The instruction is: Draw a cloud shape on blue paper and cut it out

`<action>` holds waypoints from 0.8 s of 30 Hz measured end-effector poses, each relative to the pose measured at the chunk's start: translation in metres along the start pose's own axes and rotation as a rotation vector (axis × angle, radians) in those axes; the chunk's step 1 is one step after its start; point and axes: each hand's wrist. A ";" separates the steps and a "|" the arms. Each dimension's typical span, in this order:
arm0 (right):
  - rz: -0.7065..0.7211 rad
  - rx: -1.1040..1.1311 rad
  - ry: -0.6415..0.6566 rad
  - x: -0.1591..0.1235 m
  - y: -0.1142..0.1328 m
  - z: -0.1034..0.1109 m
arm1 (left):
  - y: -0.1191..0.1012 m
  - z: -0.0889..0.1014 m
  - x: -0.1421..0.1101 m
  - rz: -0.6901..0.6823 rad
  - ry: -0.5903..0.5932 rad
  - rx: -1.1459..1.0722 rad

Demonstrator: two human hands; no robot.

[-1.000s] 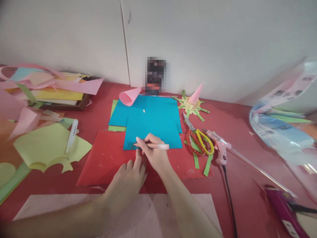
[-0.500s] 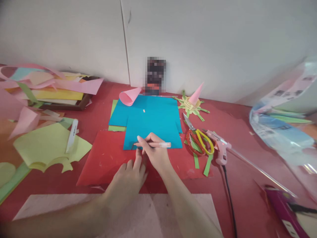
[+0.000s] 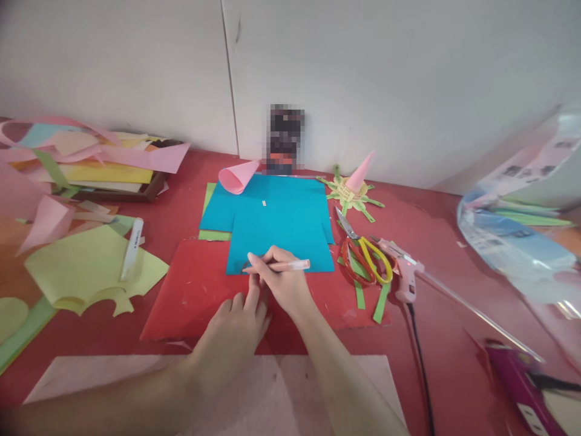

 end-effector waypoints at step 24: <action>0.133 0.346 -0.718 0.010 -0.009 0.009 | -0.005 -0.008 -0.001 0.038 -0.067 0.125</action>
Point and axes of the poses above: each hand's wrist, its own x-axis towards the middle knuckle, its own z-axis out of the back of the hand, y = z × x, and after that the axes turned 10 degrees about -z, right-handed
